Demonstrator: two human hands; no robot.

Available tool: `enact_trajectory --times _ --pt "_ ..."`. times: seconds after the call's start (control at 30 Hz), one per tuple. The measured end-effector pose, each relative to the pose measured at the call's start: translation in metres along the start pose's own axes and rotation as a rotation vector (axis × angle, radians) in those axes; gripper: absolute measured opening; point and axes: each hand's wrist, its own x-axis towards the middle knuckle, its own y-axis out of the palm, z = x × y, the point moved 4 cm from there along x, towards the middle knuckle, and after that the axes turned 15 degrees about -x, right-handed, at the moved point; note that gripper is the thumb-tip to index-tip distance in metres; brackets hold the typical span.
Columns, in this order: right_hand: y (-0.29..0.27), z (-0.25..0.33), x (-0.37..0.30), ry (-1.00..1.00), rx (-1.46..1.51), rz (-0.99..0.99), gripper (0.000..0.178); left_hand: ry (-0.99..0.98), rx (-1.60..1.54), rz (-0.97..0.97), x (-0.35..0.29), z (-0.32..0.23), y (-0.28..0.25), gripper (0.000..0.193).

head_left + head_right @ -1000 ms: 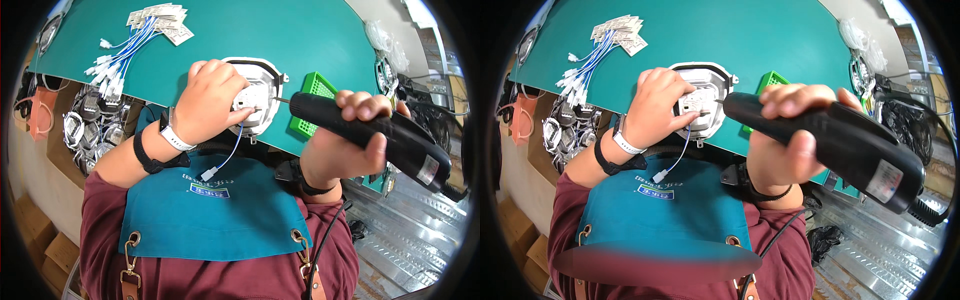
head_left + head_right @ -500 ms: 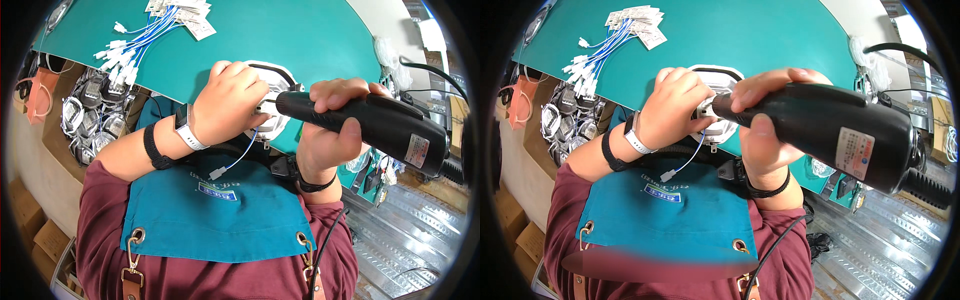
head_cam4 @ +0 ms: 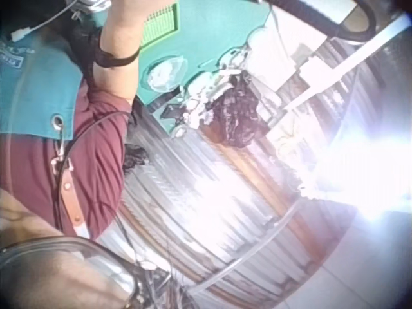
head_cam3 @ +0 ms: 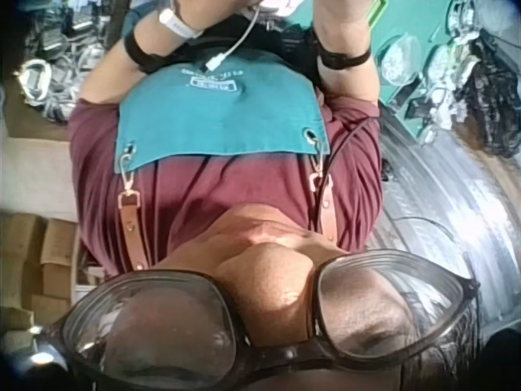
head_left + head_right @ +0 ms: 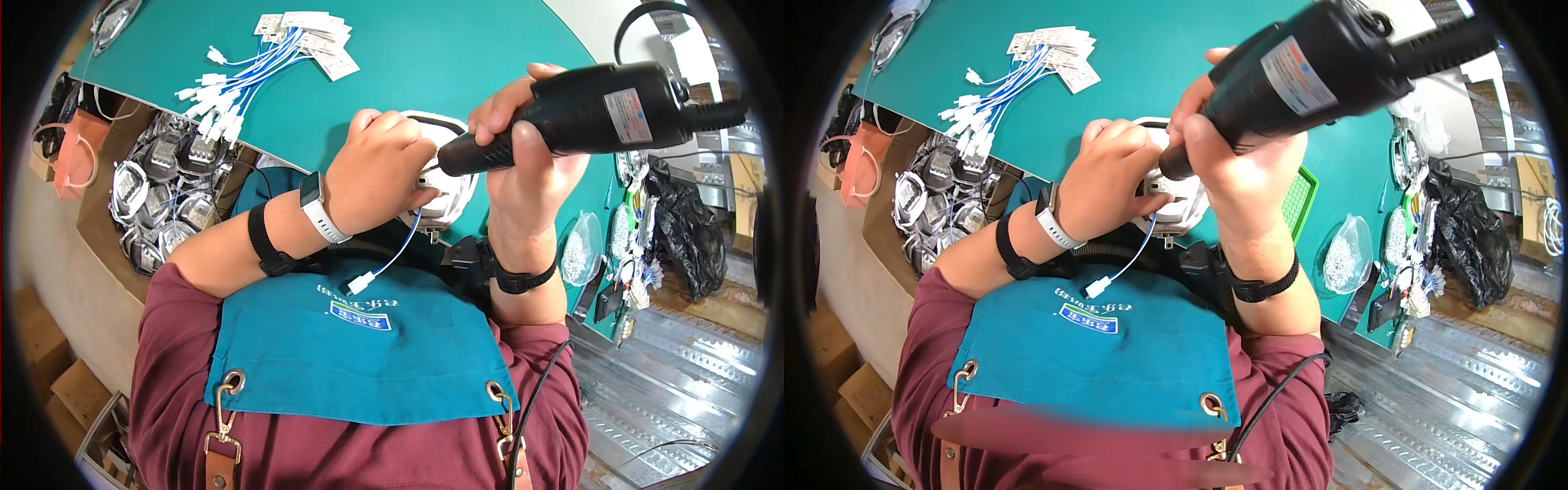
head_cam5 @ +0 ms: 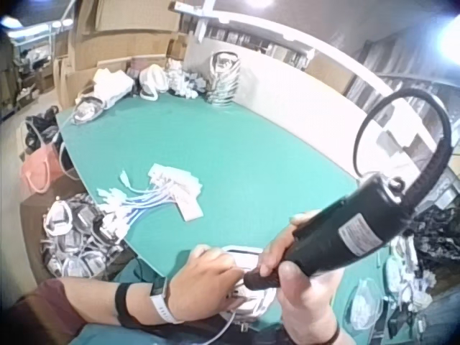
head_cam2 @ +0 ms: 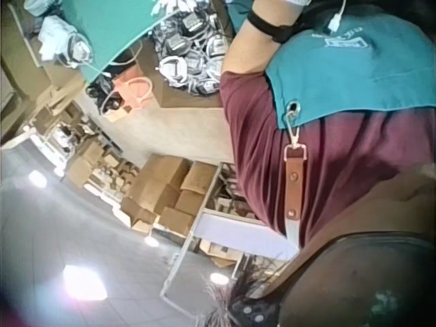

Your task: Assemble electrical components by inserting wires and using a power screwdriver.

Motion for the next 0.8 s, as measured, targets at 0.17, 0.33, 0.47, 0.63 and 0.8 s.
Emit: enact_trajectory --times 0.17,0.33,0.47,0.63,0.8 --pt "-0.051 0.040 -0.020 -0.191 0.153 -0.218 0.051 0.035 0.037 -0.138 0.001 -0.003 -0.010 0.050" --pt "-0.125 0.038 -0.071 0.007 0.164 -0.197 0.049 0.044 0.082 -0.181 0.012 -0.005 -0.052 0.050" --pt "-0.151 0.019 -0.119 0.206 0.343 -0.240 0.047 0.046 0.166 0.183 0.026 -0.014 -0.022 0.043" --pt "-0.162 0.007 -0.154 0.275 0.506 -0.153 0.046 0.155 0.078 0.241 0.032 -0.012 -0.011 0.034" --pt "-0.161 0.003 -0.176 0.342 0.539 -0.155 0.041 -0.136 -0.705 0.560 0.019 -0.022 -0.100 0.046"
